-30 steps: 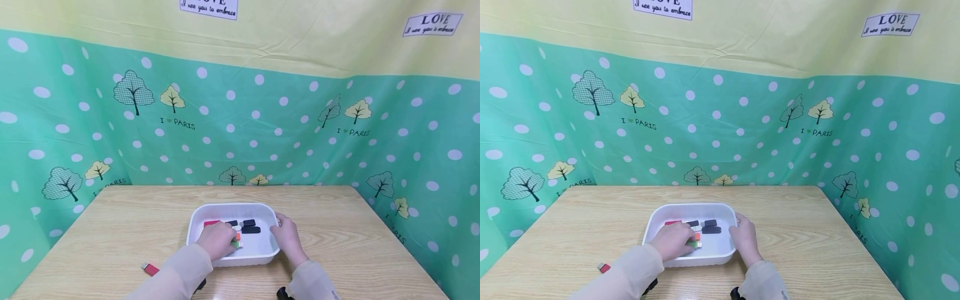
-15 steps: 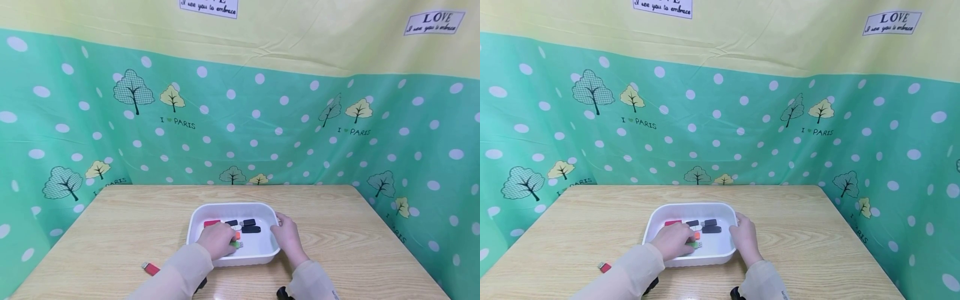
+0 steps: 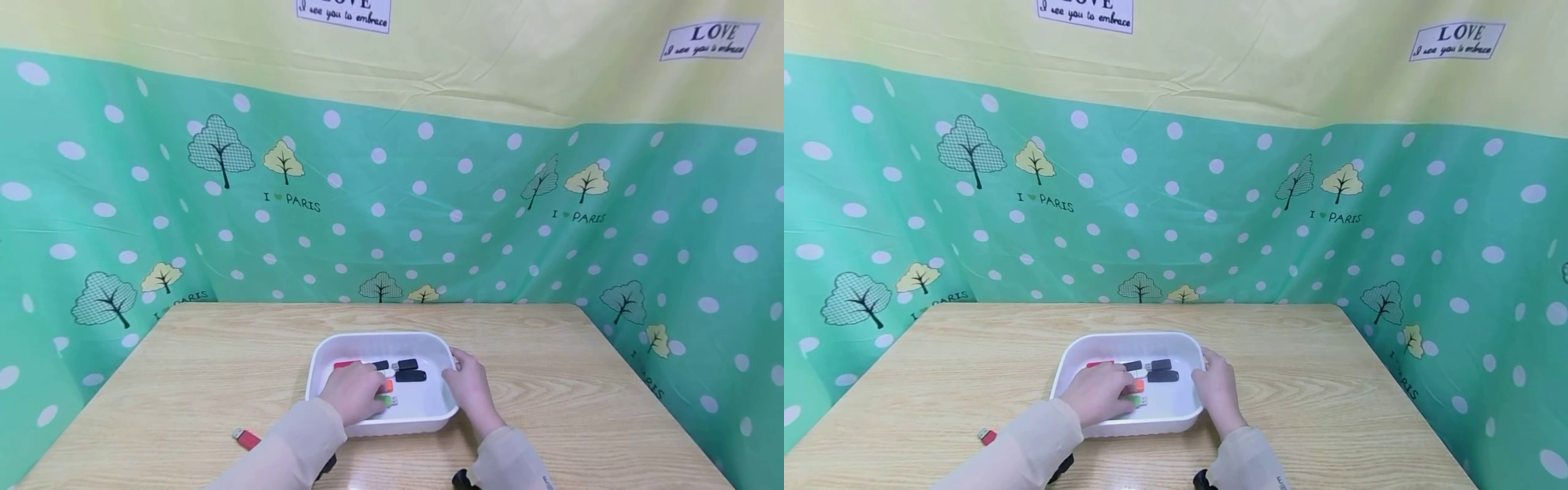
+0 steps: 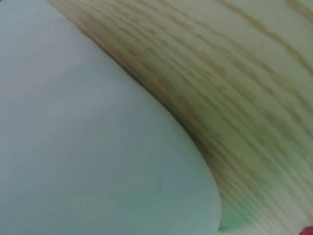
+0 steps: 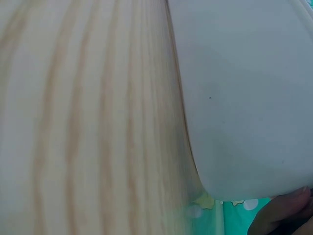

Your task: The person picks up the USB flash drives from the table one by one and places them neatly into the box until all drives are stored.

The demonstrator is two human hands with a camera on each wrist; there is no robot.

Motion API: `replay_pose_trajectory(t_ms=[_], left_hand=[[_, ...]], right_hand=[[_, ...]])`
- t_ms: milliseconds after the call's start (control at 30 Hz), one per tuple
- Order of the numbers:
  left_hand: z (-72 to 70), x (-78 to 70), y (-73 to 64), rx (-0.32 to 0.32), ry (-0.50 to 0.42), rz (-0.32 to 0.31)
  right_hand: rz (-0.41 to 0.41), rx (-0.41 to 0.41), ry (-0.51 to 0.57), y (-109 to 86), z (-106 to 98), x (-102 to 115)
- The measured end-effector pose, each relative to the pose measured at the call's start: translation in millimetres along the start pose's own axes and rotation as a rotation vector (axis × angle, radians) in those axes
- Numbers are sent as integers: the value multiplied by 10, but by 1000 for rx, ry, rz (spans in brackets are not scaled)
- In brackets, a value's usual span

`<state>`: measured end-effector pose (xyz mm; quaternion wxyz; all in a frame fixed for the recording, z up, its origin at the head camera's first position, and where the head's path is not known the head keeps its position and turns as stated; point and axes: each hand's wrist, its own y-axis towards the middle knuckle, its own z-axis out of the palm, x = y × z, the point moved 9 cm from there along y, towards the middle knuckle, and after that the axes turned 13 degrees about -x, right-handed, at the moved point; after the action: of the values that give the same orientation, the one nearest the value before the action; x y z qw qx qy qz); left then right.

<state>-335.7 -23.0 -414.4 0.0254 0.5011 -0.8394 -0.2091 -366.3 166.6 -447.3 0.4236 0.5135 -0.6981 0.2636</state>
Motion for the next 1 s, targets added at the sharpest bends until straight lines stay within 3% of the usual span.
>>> replay_pose_trajectory(t_ms=[400, 533, 767, 1000], left_hand=[[-232, -6, -40, -39, -7, 19], [-359, 57, -76, -25, -30, -18], [-631, 215, -187, -85, 13, -57], [-845, 411, -327, -94, 39, -148]], right_hand=[[-20, 5, -21, 9, -8, 17], [-25, 5, -21, 8, -8, 26], [-20, 12, -27, -4, 14, 21], [-15, 21, -38, -6, 4, 10]])
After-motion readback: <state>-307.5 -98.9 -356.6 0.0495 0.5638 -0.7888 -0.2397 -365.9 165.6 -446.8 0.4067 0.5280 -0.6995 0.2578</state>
